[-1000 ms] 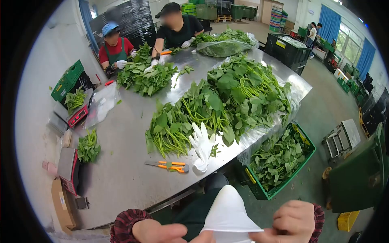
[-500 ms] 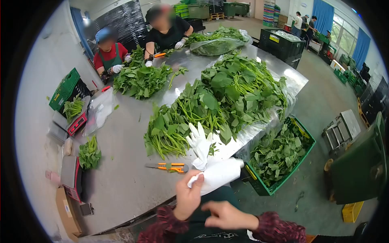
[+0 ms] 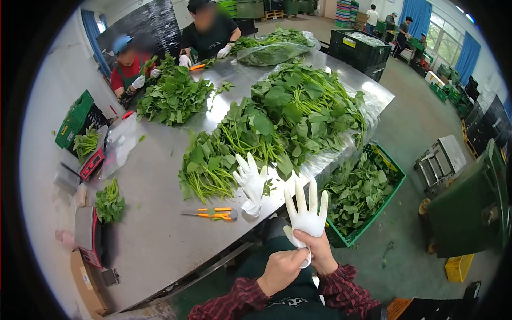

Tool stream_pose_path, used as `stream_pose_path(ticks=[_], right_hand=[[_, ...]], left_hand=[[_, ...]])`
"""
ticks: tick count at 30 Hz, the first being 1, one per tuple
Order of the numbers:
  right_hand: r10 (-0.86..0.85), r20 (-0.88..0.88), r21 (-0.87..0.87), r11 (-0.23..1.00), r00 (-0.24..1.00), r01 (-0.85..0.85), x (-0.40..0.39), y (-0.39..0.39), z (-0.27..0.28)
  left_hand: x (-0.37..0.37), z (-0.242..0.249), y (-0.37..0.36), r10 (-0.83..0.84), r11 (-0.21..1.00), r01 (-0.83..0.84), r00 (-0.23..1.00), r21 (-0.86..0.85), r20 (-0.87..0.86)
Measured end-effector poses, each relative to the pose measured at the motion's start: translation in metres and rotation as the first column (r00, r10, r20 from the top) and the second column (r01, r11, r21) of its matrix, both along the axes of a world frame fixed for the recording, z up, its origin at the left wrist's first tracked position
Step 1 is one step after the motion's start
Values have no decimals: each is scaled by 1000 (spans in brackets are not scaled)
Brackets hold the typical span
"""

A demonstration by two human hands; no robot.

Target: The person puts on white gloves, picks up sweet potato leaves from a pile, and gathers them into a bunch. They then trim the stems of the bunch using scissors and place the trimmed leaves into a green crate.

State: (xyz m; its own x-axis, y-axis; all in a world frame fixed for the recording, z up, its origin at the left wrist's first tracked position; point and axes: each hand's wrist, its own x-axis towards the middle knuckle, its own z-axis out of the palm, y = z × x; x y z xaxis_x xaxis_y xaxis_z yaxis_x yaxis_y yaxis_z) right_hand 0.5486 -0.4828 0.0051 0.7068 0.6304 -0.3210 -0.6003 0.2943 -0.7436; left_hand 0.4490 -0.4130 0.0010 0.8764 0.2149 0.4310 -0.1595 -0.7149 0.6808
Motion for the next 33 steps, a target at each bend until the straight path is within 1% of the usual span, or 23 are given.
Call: stream_pose_path(ticks=[2,4,5,6,7,8,9,10,11,12,14,15,16,19,21,22,24,27,28,30,31,32,33], right_hand=[[9,-3,-31,999,1000,-9,5,-6,-7],[-142,-67,55,988,988,146,11,-8,-18],[174,-100,10,985,980,-174,33,-42,-45],[198,-4,-372,910,980,-185,37,-51,-53],[131,264,-535,844,956,32,38,-60,-68],[117,518,-615,739,847,274,36,-65,-69],[146,566,-649,685,811,330,35,-75,-66],[178,610,-674,629,772,387,35,-85,-60],[150,573,-618,725,806,304,34,-90,-63],[148,567,-625,718,810,306,29,-91,-62],[236,336,-443,894,912,-68,17,-82,-46],[346,311,-457,871,885,-180,14,-79,-42],[374,325,-434,875,869,-215,13,-79,-49],[386,328,-480,854,862,-200,11,-84,-60],[117,315,-377,926,942,11,11,-89,-62],[37,295,-332,941,955,66,15,-92,-59],[1,273,-305,949,962,85,19,-97,-57],[61,308,-349,936,949,53,14,-100,-55],[114,348,-417,908,930,45,10,-100,-53],[221,580,-502,855,784,130,-5,-98,-56],[253,638,-497,856,727,139,-12,-93,-43],[281,725,-486,855,629,178,-21,-92,-55],[295,765,-470,863,572,183,-28,-87,-49]], left_hand=[[1,-1,-1,-10,999,12,999,-44,33],[0,-1,7,94,982,-88,995,-168,27],[0,-2,9,227,920,-224,973,-321,-26],[2,-5,14,241,926,-228,971,-300,6],[2,-10,18,227,933,-220,974,-286,-11],[3,-15,19,214,938,-214,976,-272,-29],[6,-22,19,215,935,-216,976,-282,-37],[10,-28,18,145,971,-137,989,-194,27],[12,-32,16,64,993,-56,995,-100,82],[13,-34,11,57,993,-49,996,-107,75],[17,-37,3,-184,972,170,980,161,73],[16,-32,-2,-248,945,234,968,226,34],[15,-32,-5,-251,946,238,967,220,34],[8,-33,-8,-283,904,274,959,328,-19],[3,-31,-6,-259,900,253,965,356,-30],[2,-29,-6,-239,892,233,971,387,-33],[-2,-25,-9,-236,896,230,971,379,-31],[-2,-25,-13,-132,983,118,986,139,97],[-1,-27,-14,-136,983,122,986,138,96],[1,-30,-17,-88,980,103,992,-172,90],[2,-31,-17,-91,968,109,992,-226,88],[1,-35,-18,-97,968,113,992,-225,85],[-2,-40,-21,-72,944,60,997,-323,-25]])
